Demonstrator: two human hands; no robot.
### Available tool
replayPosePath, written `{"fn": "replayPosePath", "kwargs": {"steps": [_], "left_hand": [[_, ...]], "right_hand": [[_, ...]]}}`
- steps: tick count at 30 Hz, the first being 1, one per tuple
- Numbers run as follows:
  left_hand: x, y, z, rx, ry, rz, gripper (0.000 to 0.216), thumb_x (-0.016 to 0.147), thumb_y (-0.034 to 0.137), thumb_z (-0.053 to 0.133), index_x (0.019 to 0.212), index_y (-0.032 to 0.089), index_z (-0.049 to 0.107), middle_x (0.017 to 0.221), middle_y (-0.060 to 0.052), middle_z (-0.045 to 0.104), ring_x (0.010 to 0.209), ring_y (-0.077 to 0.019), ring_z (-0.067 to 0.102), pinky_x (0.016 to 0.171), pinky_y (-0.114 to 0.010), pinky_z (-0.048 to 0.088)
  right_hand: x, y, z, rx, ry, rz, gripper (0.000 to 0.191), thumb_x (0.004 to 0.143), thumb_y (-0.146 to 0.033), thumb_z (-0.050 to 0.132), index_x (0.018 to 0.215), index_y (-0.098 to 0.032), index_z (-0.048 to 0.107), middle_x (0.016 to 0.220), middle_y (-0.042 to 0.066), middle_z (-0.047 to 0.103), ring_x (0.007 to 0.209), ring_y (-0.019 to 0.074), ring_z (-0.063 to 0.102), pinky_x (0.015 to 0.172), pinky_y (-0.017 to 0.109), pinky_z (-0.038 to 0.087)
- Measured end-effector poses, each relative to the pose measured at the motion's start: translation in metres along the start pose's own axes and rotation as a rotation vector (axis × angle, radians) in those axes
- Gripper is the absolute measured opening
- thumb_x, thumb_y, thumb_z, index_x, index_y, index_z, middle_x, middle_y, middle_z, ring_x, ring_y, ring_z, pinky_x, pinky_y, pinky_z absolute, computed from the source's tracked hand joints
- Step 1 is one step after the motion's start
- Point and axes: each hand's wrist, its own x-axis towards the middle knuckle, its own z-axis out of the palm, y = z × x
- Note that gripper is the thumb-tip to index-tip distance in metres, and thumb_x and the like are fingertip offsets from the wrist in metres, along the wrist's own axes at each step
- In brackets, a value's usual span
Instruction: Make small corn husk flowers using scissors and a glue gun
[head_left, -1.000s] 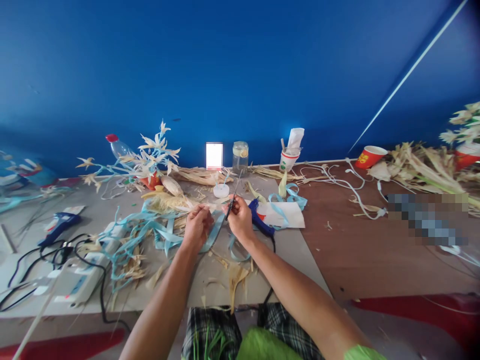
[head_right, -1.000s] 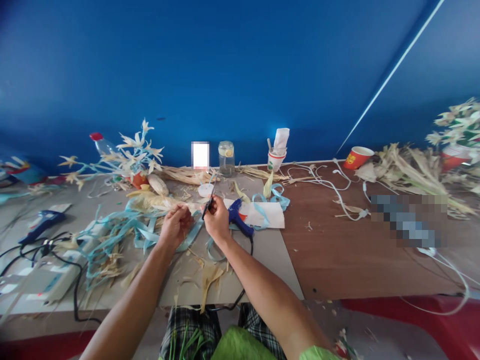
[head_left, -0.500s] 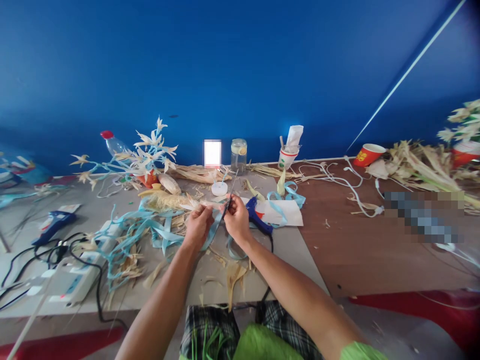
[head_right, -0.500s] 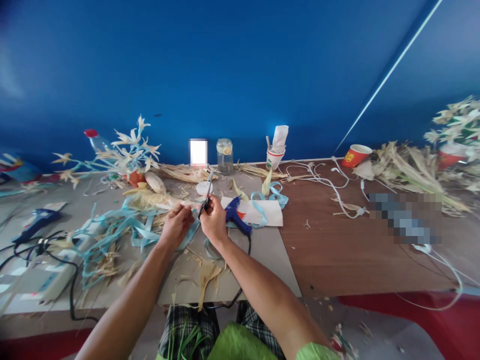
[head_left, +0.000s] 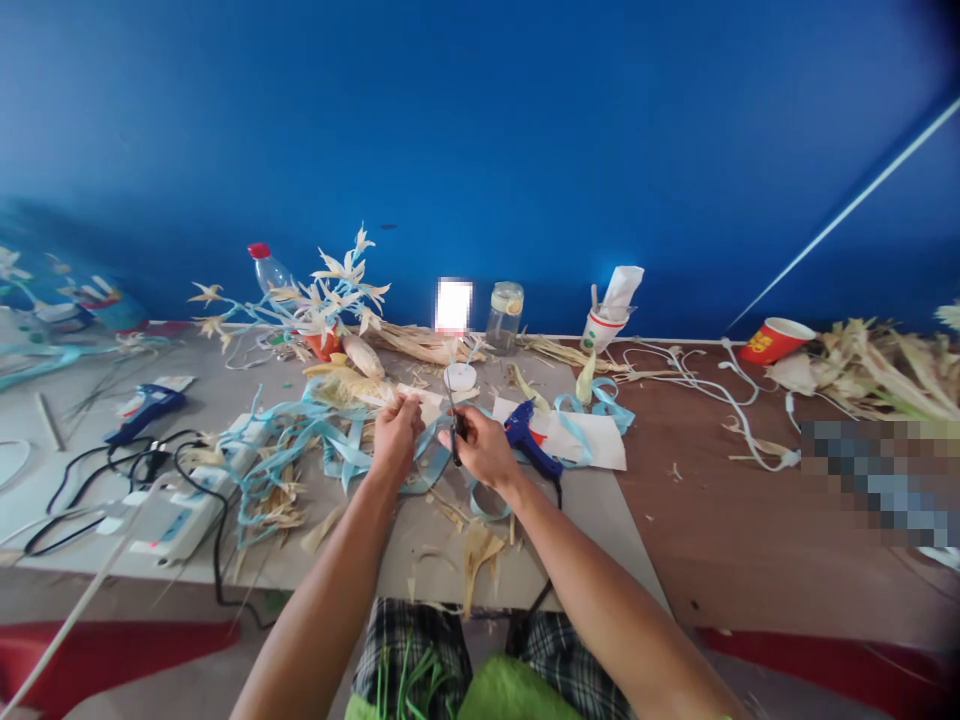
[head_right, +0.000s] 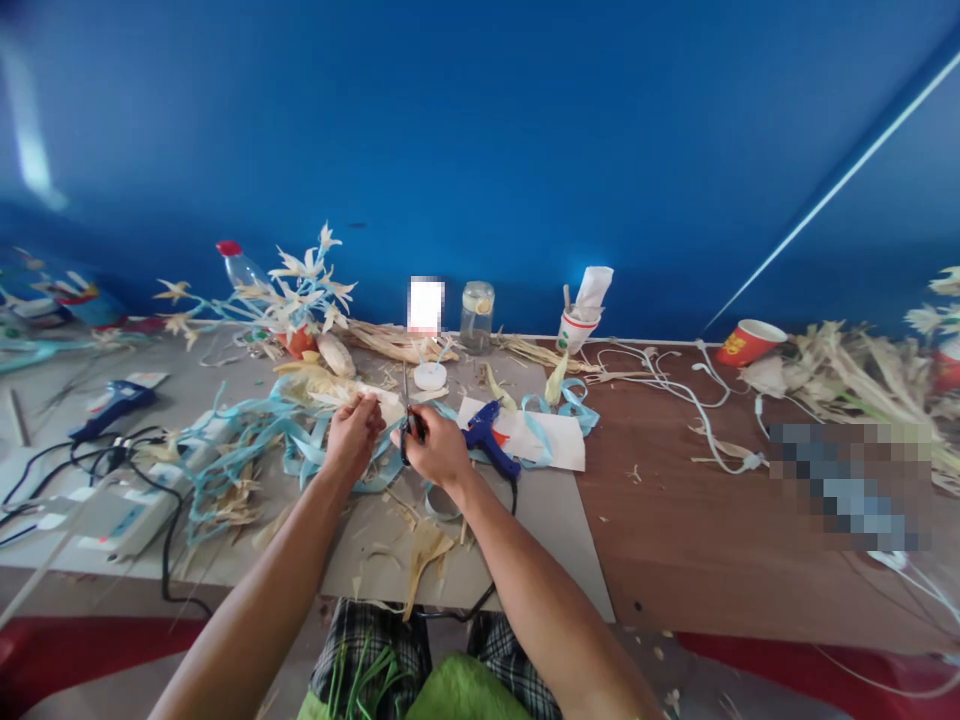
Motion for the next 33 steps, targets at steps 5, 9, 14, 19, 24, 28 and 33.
{"fn": "replayPosePath", "kwargs": {"steps": [5, 9, 14, 19, 24, 28, 33], "left_hand": [[0.003, 0.001, -0.003, -0.008, 0.037, 0.024, 0.038, 0.061, 0.038, 0.075, 0.061, 0.019, 0.042, 0.049, 0.009, 0.029, 0.042, -0.0039, 0.024, 0.042, -0.02, 0.022], [0.004, 0.001, -0.005, -0.001, 0.046, 0.029, 0.038, 0.062, 0.039, 0.074, 0.06, 0.018, 0.043, 0.048, 0.009, 0.027, 0.042, -0.0038, 0.024, 0.042, -0.02, 0.023], [0.003, 0.003, -0.005, 0.031, 0.056, 0.025, 0.035, 0.063, 0.038, 0.073, 0.06, 0.018, 0.044, 0.047, 0.009, 0.028, 0.041, -0.0038, 0.025, 0.043, -0.02, 0.025], [0.002, 0.002, -0.004, 0.05, 0.048, 0.01, 0.03, 0.063, 0.037, 0.072, 0.061, 0.017, 0.049, 0.047, 0.009, 0.03, 0.041, -0.0042, 0.027, 0.044, -0.02, 0.026], [0.002, 0.002, -0.004, 0.053, 0.042, 0.017, 0.029, 0.063, 0.037, 0.072, 0.061, 0.017, 0.051, 0.048, 0.009, 0.03, 0.042, -0.0044, 0.028, 0.044, -0.021, 0.026], [0.002, 0.002, -0.004, 0.055, 0.048, 0.024, 0.032, 0.062, 0.038, 0.073, 0.059, 0.017, 0.049, 0.048, 0.008, 0.03, 0.042, -0.0042, 0.028, 0.044, -0.02, 0.026], [0.004, 0.001, -0.005, 0.056, 0.053, 0.03, 0.033, 0.062, 0.038, 0.073, 0.058, 0.017, 0.048, 0.048, 0.008, 0.03, 0.043, -0.0042, 0.027, 0.043, -0.02, 0.025]], "right_hand": [[-0.002, -0.004, -0.004, -0.168, -0.062, -0.033, 0.027, 0.073, -0.033, 0.064, 0.099, -0.022, 0.066, 0.068, 0.0, 0.065, 0.061, 0.015, 0.057, 0.057, 0.024, 0.04], [-0.003, -0.012, -0.005, -0.245, -0.081, -0.061, 0.025, 0.073, -0.035, 0.065, 0.095, -0.023, 0.067, 0.063, -0.001, 0.062, 0.058, 0.0146, 0.053, 0.056, 0.025, 0.036], [-0.004, -0.016, -0.004, -0.289, -0.099, -0.068, 0.023, 0.074, -0.036, 0.064, 0.094, -0.023, 0.068, 0.06, -0.001, 0.06, 0.056, 0.0143, 0.052, 0.055, 0.025, 0.034], [-0.004, -0.018, -0.004, -0.306, -0.105, -0.064, 0.02, 0.074, -0.031, 0.063, 0.092, -0.023, 0.068, 0.059, -0.002, 0.06, 0.054, 0.0136, 0.05, 0.053, 0.025, 0.033], [-0.003, -0.017, -0.004, -0.298, -0.092, -0.077, 0.016, 0.074, -0.028, 0.062, 0.088, -0.024, 0.068, 0.058, -0.002, 0.06, 0.054, 0.0137, 0.05, 0.054, 0.025, 0.033], [-0.003, -0.015, -0.004, -0.31, -0.093, -0.082, 0.014, 0.075, -0.028, 0.062, 0.086, -0.024, 0.069, 0.06, -0.001, 0.062, 0.054, 0.0141, 0.051, 0.055, 0.025, 0.034], [-0.003, -0.016, -0.003, -0.319, -0.099, -0.071, 0.014, 0.077, -0.031, 0.06, 0.086, -0.024, 0.068, 0.062, 0.0, 0.063, 0.055, 0.0145, 0.052, 0.055, 0.026, 0.035]]}}
